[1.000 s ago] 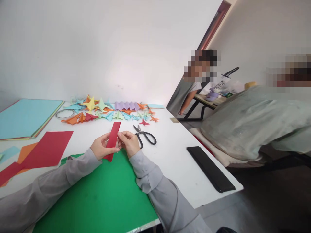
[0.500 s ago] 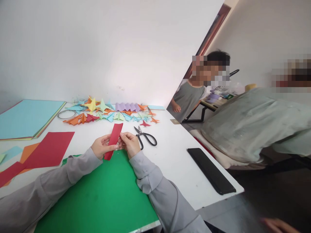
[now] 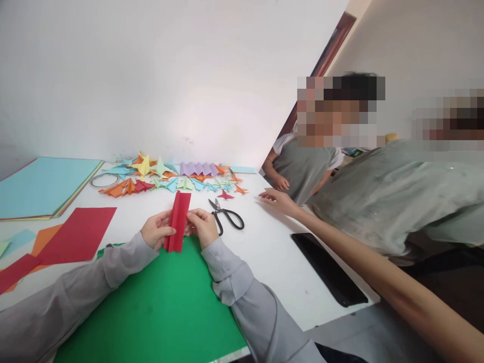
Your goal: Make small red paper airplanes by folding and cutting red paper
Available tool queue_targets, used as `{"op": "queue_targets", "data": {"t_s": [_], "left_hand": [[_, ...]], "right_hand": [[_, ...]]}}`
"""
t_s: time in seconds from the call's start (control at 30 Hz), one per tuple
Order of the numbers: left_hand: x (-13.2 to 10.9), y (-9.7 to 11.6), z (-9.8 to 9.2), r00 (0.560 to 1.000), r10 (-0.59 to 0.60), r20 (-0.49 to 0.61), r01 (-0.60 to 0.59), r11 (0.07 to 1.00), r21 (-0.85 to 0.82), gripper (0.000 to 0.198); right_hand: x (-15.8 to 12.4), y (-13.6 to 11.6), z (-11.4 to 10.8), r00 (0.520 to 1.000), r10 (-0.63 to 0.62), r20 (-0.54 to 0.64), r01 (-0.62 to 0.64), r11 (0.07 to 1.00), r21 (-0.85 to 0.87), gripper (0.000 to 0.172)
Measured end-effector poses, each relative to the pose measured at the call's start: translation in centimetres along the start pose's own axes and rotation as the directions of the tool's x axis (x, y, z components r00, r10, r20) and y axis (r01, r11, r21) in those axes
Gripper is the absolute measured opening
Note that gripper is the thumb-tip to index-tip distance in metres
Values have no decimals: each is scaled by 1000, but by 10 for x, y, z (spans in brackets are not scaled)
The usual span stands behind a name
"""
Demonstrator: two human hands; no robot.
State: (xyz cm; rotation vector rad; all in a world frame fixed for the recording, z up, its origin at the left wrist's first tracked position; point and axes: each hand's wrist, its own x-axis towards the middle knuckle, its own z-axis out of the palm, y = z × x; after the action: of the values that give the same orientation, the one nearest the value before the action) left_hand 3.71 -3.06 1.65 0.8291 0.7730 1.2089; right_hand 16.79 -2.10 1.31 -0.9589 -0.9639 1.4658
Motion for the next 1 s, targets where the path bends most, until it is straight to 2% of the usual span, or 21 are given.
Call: {"op": "queue_targets", "data": {"t_s": [0.23, 0.4, 0.57, 0.73, 0.87, 1.0], "left_hand": [[2, 2, -5, 1000, 2, -14, -2, 1000, -15, 50], [3, 7, -5, 997, -72, -37, 72, 997, 2, 55], [2, 6, -2, 999, 15, -43, -10, 992, 126, 44], [0, 5, -1, 997, 11, -75, 1, 988, 154, 35], [-1, 10, 1, 989, -53, -135, 60, 997, 53, 26], [0, 14, 0, 982, -126, -139, 120, 991, -53, 19]], "right_hand": [[-3, -5, 1, 992, -99, -82, 84, 982, -167, 15], [-6, -10, 2, 989, -142, -39, 131, 971, -200, 17], [-9, -9, 2, 986, -166, 12, 164, 958, -235, 20], [-6, -4, 0, 986, -146, 76, 160, 958, -239, 24], [-2, -2, -3, 995, -100, -15, 95, 974, -207, 28], [1, -2, -5, 987, -126, -95, 111, 982, -156, 30]]}}
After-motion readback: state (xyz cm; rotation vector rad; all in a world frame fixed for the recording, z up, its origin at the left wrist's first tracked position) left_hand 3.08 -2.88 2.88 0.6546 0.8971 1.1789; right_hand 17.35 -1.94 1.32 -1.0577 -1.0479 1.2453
